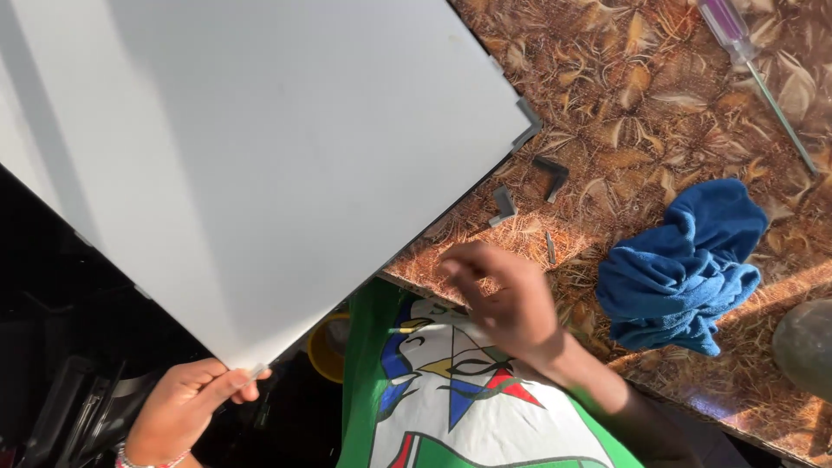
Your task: Inspecting and adjusting the corner brackets and clips of an LCD panel on a repair bench.
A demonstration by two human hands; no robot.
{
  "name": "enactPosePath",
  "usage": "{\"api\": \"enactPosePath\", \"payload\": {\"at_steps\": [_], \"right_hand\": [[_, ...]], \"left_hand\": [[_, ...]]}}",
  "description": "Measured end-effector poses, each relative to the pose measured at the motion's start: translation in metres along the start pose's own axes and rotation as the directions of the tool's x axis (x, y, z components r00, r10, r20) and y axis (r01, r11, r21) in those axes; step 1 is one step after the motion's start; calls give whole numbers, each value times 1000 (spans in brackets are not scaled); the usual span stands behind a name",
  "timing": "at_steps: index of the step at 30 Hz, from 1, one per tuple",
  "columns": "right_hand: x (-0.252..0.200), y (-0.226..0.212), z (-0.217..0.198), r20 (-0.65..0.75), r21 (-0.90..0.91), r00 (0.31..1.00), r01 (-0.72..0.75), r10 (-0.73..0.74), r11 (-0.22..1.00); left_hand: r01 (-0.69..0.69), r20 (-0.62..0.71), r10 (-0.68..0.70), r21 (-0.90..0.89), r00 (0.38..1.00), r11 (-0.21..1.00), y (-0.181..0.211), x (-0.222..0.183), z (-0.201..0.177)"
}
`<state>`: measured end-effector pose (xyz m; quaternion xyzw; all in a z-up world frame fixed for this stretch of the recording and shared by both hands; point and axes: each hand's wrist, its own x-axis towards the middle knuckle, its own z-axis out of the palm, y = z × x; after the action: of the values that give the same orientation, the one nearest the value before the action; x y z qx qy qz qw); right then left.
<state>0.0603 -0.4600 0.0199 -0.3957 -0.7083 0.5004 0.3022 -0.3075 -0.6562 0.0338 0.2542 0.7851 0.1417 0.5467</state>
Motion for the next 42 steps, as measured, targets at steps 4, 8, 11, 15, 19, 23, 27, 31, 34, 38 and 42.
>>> {"api": "enactPosePath", "payload": {"at_steps": [4, 8, 11, 15, 19, 23, 27, 31, 34, 38, 42], "right_hand": [[-2, 7, -38, -244, -66, 969, -61, 43, 996], [1, 12, -36, -317, -160, 938, -199, 141, 967], [7, 11, -28, -254, -390, 966, -152, 53, 908], [4, 6, -24, -245, -412, 969, -124, 22, 903], [5, 1, -15, -314, -409, 949, -147, 12, 901], [15, -1, 1, -275, -358, 958, -30, -75, 933], [38, -6, 15, -185, -409, 962, 108, -198, 906], [30, -4, 9, -182, -429, 964, 101, -196, 898], [2, 11, -16, -284, -508, 945, -4, -163, 862], [-50, 27, -42, -405, -597, 913, -235, -35, 767], [-52, 9, -33, -423, -535, 904, -301, 58, 789]], "left_hand": [[-129, -1, 129, -88, 992, 988, -52, 19, -52], [-259, -73, 249, -224, 966, 939, -101, 43, -84], [-399, -205, 347, -582, 915, 709, -127, 54, -78], [-344, -207, 834, -939, 512, -22, -123, 79, -33], [-244, 32, 850, -952, 525, 186, -98, 120, 21], [-36, 414, 731, -858, 543, 513, 56, 93, 92], [122, 467, 590, -840, 659, 528, 128, 96, 151], [111, 474, 534, -811, 700, 575, 148, 101, 164], [148, 501, 547, -813, 670, 563, 153, 105, 162], [141, 519, 523, -788, 676, 600, 156, 105, 163], [133, 515, 495, -774, 700, 619, 157, 106, 165]]}}
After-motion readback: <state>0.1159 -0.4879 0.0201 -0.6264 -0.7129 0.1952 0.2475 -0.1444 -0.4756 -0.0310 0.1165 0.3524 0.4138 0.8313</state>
